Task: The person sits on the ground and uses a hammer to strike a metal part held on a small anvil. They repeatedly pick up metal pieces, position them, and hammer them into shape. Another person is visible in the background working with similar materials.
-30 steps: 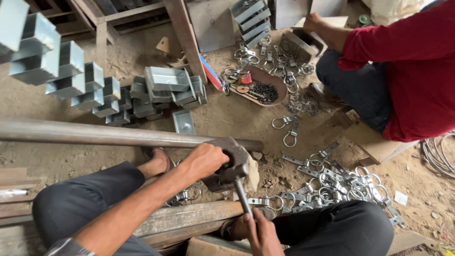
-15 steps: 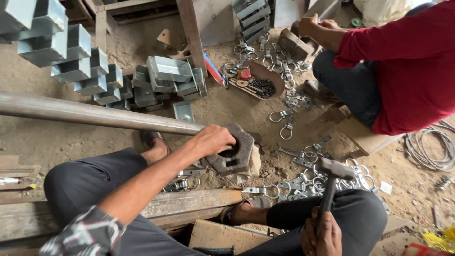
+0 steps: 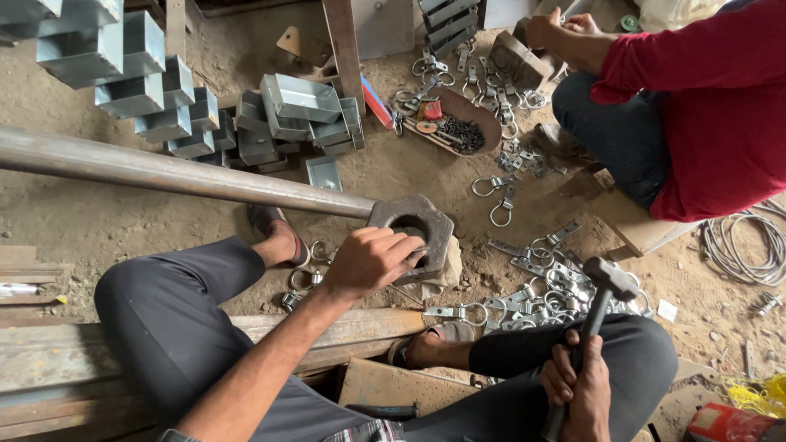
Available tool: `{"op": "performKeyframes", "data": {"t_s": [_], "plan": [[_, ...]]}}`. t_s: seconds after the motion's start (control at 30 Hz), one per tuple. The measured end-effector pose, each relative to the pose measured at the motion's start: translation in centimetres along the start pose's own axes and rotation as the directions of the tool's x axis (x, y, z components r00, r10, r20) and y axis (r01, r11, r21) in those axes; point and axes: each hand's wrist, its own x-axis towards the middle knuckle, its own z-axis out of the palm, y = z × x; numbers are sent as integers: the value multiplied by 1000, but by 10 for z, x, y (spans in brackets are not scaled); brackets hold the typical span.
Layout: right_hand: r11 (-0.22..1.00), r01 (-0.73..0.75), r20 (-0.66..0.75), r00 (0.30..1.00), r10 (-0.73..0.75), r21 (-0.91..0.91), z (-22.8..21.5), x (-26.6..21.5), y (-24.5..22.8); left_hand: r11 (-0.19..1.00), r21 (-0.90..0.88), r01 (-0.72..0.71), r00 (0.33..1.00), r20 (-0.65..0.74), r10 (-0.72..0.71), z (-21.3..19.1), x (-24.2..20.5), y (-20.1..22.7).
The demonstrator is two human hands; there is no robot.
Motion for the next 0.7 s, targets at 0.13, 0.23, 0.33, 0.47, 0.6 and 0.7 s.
{"op": "performKeyframes", "data": {"t_s": [0.13, 0.23, 0.33, 0.47, 0.6, 0.7], "plan": [[999, 12, 3, 1000, -11, -40, 8, -2, -2, 909, -87, 407, 896, 230, -379, 17, -1, 15], [999, 19, 43, 999, -17, -38, 10, -1, -2, 801, -70, 594, 754, 395, -524, 25, -3, 20], [998, -9, 15, 1000, 9, -55, 10, 0, -3, 787, -94, 610, 761, 347, -549, 24, -3, 21], [997, -15, 3, 1000, 16, -73, 7, -2, 0, 735, -88, 673, 724, 281, -629, 9, -5, 31], [997, -16, 16, 1000, 17, -71, 4, 3, 1, 769, -120, 628, 662, 601, -447, -6, -28, 68], [999, -32, 83, 996, 33, -14, 3, 10, 3, 792, 10, 611, 268, 938, -219, -11, -64, 100]]}}
